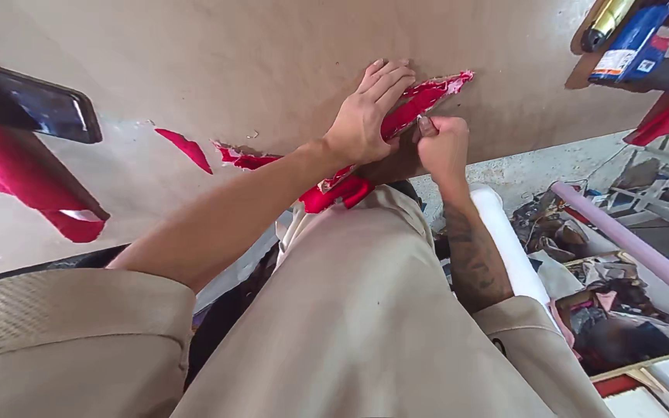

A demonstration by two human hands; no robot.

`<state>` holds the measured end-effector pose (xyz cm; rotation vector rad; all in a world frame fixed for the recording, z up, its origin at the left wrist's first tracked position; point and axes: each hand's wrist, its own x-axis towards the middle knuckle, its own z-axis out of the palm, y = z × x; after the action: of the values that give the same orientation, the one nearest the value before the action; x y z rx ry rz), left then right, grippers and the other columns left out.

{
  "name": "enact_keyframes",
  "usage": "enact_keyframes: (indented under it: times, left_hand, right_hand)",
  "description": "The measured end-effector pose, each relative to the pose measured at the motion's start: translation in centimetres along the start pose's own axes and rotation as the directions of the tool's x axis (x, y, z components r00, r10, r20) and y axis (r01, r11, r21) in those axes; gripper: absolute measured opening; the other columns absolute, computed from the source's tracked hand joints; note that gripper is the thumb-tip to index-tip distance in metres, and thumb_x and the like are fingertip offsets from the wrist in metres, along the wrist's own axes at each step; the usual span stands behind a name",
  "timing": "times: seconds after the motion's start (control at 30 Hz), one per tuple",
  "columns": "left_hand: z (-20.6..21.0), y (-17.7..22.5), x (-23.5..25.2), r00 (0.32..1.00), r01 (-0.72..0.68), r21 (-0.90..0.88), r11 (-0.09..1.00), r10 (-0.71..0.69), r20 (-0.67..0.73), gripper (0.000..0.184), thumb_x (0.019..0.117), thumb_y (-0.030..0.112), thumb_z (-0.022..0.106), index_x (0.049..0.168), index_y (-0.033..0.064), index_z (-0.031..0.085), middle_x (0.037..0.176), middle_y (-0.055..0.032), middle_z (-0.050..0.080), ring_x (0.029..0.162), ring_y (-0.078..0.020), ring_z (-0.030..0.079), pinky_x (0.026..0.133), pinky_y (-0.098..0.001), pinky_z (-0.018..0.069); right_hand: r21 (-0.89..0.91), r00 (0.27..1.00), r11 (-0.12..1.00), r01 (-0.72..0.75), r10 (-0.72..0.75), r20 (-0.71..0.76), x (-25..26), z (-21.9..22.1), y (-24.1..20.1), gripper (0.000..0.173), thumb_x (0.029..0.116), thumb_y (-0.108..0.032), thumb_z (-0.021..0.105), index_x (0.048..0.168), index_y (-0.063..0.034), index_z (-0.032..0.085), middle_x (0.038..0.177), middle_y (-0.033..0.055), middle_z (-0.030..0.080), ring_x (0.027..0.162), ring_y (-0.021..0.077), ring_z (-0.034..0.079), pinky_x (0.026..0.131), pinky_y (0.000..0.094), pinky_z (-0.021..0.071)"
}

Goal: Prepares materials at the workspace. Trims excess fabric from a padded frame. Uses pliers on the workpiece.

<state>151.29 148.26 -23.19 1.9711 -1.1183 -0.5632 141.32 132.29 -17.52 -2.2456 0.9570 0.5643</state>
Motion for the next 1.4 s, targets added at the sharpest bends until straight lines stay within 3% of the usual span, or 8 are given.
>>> enact_keyframes:
  times: [0.17,0.23,0.37,0.67,0.83,1.03,1.2,1.4]
  left_hand:
    - [-0.2,0.3,-0.3,1.000,0.003,-0.019,1.000,-0.003,0.003,0.084,0.0743,0.035,0.082,0.145,0.0009,0.053,0.155,-0.0133,0.049,0.152,-0.0276,0.034,0.130,-0.0443,0.0158]
    - [-0.6,-0.1,0.1,1.000,0.005,-0.028,1.000,-0.006,-0.010,0.084,0.0727,0.034,0.083,0.145,0.0018,0.053,0.155,-0.0125,0.050,0.152,-0.0276,0.034,0.130,-0.0446,0.0163]
    - [-0.4,0.3,-0.2,1.000,0.020,-0.044,0.999,-0.020,0.009,0.085,0.0728,0.035,0.083,0.146,0.0033,0.052,0.155,-0.0128,0.048,0.152,-0.0281,0.033,0.130,-0.0448,0.0174]
    - [-0.6,0.7,-0.1,0.999,0.039,-0.055,0.998,-0.039,0.006,0.083,0.0752,0.037,0.082,0.146,0.0045,0.053,0.154,-0.0101,0.050,0.151,-0.0247,0.036,0.130,-0.0477,0.0192]
    - [-0.7,0.8,0.2,0.999,0.047,-0.039,0.998,-0.047,0.005,0.083,0.0740,0.037,0.083,0.145,0.0052,0.054,0.153,-0.0090,0.051,0.151,-0.0255,0.036,0.130,-0.0496,0.0187]
    - [-0.5,0.8,0.3,0.999,0.043,-0.002,0.999,-0.043,0.005,0.084,0.0743,0.035,0.083,0.146,0.0037,0.052,0.154,-0.0104,0.051,0.152,-0.0268,0.035,0.130,-0.0487,0.0195]
    - [-0.1,0.8,0.1,0.999,0.051,0.044,0.998,-0.050,-0.014,0.083,0.0744,0.036,0.081,0.144,0.0017,0.054,0.153,-0.0109,0.052,0.150,-0.0274,0.038,0.129,-0.0480,0.0210]
    - [-0.2,0.9,0.5,0.998,0.051,0.001,0.999,-0.051,-0.036,0.081,0.0736,0.034,0.083,0.142,0.0012,0.055,0.153,-0.0122,0.052,0.151,-0.0275,0.036,0.130,-0.0481,0.0197]
  right_hand:
    - [-0.158,0.944,0.971,0.178,-0.214,-0.252,-1.4,1.4,0.5,0.025,0.0948,-0.024,0.058,0.073,-0.0111,0.064,0.062,0.0068,0.062,0.058,0.0254,0.064,0.050,0.0478,0.0465]
    - [0.153,0.978,0.972,0.178,-0.158,-0.136,0.0,1.0,0.5,0.032,0.1000,-0.020,0.054,0.071,-0.0083,0.064,0.058,0.0017,0.056,0.051,0.0151,0.052,0.049,0.0371,0.0419]
    - [0.760,0.945,0.617,-0.204,-0.078,0.317,0.6,0.0,1.7,0.042,0.1115,-0.028,0.040,0.080,-0.0073,0.059,0.048,-0.0036,0.044,0.034,0.0054,0.036,0.032,0.0226,0.0329]
    - [0.006,0.929,0.968,0.251,-0.239,-0.281,-1.1,-3.2,3.5,0.028,0.1058,-0.030,0.052,0.112,-0.0168,0.076,0.078,0.0029,0.071,0.063,0.0172,0.064,0.057,0.0429,0.0533]
    - [-0.184,0.954,0.969,0.163,-0.203,-0.221,0.1,-3.3,2.3,0.031,0.1057,-0.037,0.047,0.109,-0.0262,0.077,0.080,0.0029,0.073,0.074,0.0237,0.071,0.060,0.0501,0.0521]
    - [-0.384,0.997,0.923,0.030,-0.053,-0.049,0.7,-4.8,-0.7,0.036,0.1040,-0.036,0.047,0.086,-0.0111,0.066,0.083,0.0122,0.069,0.085,0.0329,0.071,0.061,0.0518,0.0507]
    - [-0.292,0.995,0.951,0.100,-0.089,0.053,3.0,-4.6,-0.7,0.032,0.0984,-0.032,0.054,0.078,-0.0081,0.061,0.085,0.0131,0.067,0.085,0.0315,0.069,0.064,0.0520,0.0514]
    - [0.151,0.985,0.974,0.171,-0.171,-0.011,3.7,-3.6,1.8,0.045,0.1044,-0.031,0.051,0.068,-0.0068,0.061,0.063,0.0039,0.059,0.056,0.0155,0.056,0.056,0.0388,0.0460]
